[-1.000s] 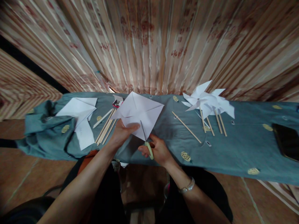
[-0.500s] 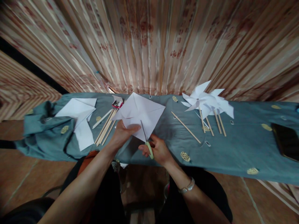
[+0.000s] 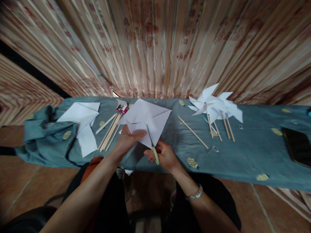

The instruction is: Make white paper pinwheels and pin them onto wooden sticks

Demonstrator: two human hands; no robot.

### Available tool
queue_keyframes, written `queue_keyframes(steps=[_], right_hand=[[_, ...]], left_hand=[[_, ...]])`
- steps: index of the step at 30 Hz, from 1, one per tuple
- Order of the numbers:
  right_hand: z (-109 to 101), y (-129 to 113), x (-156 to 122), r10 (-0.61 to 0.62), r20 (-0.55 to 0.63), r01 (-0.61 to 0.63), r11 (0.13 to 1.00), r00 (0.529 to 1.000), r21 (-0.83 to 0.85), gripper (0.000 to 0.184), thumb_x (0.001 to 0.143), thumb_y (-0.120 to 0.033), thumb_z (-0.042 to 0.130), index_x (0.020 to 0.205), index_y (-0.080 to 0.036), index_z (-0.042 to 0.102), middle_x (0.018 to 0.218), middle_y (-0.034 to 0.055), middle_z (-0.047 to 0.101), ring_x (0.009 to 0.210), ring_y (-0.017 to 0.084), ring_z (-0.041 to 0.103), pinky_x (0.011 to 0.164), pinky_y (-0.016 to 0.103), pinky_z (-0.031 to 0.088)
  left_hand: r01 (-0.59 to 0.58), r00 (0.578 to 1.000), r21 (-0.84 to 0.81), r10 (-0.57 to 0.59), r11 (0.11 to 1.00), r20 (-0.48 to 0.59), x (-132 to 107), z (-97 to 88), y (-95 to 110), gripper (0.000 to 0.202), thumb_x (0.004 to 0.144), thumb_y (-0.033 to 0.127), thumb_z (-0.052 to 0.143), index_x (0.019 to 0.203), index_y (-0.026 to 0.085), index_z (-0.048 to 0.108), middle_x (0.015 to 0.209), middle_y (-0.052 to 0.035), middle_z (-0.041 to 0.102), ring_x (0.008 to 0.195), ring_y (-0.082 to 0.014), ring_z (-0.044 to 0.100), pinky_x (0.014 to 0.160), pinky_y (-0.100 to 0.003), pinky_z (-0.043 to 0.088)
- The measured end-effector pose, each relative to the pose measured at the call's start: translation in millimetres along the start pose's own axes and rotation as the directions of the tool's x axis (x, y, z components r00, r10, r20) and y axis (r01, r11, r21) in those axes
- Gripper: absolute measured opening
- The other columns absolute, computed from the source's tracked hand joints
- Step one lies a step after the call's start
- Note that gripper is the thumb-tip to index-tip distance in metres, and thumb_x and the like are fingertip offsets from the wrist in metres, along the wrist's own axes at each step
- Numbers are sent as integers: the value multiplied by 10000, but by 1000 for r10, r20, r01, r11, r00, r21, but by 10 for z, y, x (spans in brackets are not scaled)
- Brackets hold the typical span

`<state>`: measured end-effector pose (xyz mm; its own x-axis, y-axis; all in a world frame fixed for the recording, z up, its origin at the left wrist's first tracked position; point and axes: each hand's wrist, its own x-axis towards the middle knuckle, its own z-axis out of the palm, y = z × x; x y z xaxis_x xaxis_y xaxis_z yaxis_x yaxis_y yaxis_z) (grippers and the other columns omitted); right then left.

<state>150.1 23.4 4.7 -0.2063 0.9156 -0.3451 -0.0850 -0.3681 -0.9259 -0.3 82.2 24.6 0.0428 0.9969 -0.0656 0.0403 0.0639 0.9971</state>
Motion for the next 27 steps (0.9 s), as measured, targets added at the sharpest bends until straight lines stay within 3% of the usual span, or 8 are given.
queue_keyframes(steps=[11,27], right_hand=[[-14,26,12,-9,1,9,1000,1000,-18,561,567,-445,819,1009,-152,636,491,-47,618,414,103,527,410,214,391],[17,20,38,-1,-15,1,1000,1000,22,471,536,-412,833,877,-152,639,467,-55,593,404,89,503,407,206,381]], left_hand=[[28,1000,-81,-28,996,2,-25,19,47,237,579,205,739,797,161,660,725,-14,674,605,-148,583,581,-247,457],[16,1000,-48,-16,999,-3,14,-19,-26,239,583,239,758,788,165,659,710,-15,668,637,-171,605,605,-268,481]])
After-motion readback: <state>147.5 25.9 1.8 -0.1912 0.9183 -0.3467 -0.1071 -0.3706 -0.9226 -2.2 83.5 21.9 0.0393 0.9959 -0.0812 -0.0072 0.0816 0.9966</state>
